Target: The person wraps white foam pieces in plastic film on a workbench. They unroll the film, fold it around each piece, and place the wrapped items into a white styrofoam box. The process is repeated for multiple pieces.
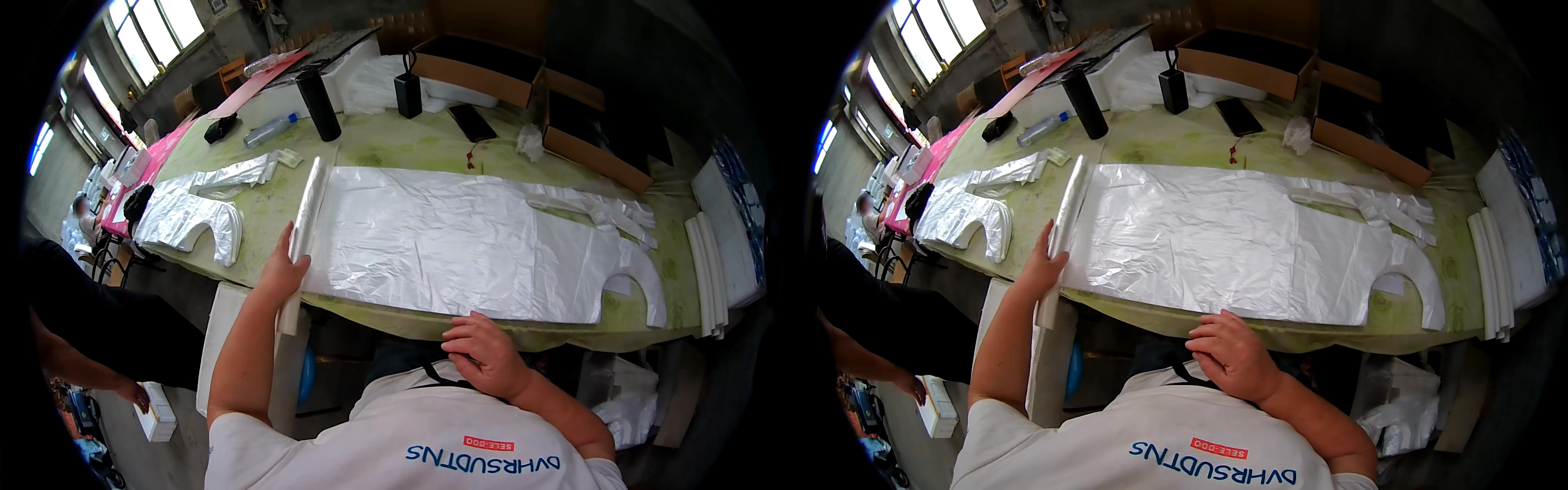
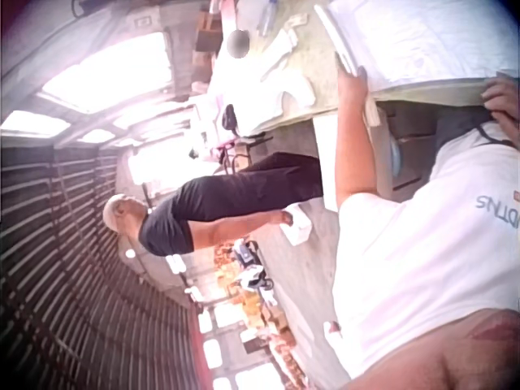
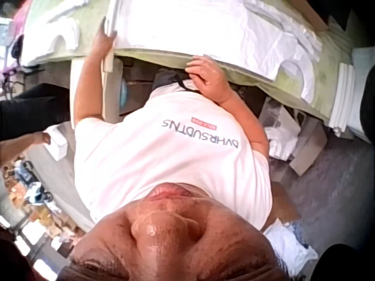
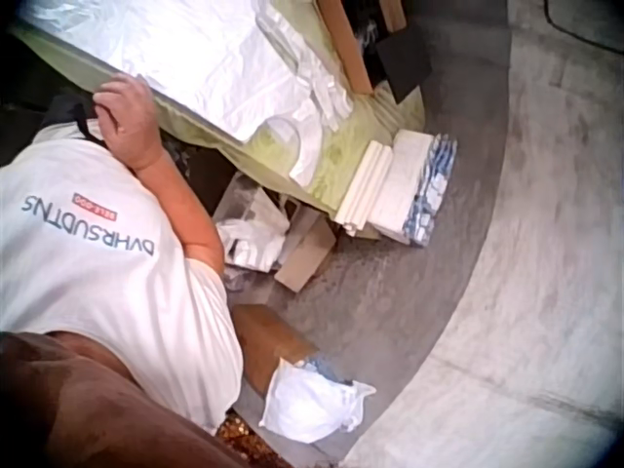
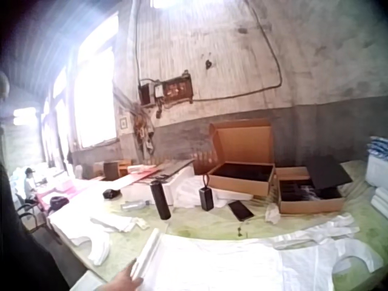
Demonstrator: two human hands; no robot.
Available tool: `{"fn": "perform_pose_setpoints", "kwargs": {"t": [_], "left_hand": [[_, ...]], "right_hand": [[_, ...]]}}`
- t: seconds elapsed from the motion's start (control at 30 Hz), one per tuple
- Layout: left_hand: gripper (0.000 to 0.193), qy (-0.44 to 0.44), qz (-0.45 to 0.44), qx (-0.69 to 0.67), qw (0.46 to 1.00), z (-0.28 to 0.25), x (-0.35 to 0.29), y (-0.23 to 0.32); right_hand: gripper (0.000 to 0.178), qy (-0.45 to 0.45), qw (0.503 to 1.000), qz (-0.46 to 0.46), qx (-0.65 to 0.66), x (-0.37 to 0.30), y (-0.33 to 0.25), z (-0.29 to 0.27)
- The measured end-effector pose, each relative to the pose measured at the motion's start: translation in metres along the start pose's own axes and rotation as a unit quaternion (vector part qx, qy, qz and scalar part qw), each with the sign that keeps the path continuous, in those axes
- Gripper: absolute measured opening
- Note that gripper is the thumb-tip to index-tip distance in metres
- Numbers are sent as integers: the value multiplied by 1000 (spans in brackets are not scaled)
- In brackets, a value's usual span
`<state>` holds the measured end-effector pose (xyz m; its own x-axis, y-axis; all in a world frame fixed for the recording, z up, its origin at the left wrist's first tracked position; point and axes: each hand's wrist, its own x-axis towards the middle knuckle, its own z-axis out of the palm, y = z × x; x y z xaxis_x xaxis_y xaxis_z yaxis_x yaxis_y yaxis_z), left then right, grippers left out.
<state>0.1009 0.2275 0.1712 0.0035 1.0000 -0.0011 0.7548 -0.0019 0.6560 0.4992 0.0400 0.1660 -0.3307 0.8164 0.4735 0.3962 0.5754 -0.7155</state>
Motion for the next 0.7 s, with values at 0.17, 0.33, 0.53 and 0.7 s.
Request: {"fn": "perform_pose_setpoints", "kwargs": {"t": [0.17, 0.33, 0.53, 0.7], "left_hand": [[80, -66, -65, -343, 935, 30, -30, 81], [75, -137, -32, -473, 870, 99, -58, 141], [70, -145, 34, -488, 860, 162, -58, 177], [65, -218, -44, -540, 812, 169, -61, 192]], "right_hand": [[27, 46, 993, 70, 82, 1, 5, 4], [60, -2, 984, 135, 112, 15, -6, 7], [74, -28, 941, 224, 252, 17, -6, 11], [73, 18, 945, 219, 242, 10, 2, 8]]}}
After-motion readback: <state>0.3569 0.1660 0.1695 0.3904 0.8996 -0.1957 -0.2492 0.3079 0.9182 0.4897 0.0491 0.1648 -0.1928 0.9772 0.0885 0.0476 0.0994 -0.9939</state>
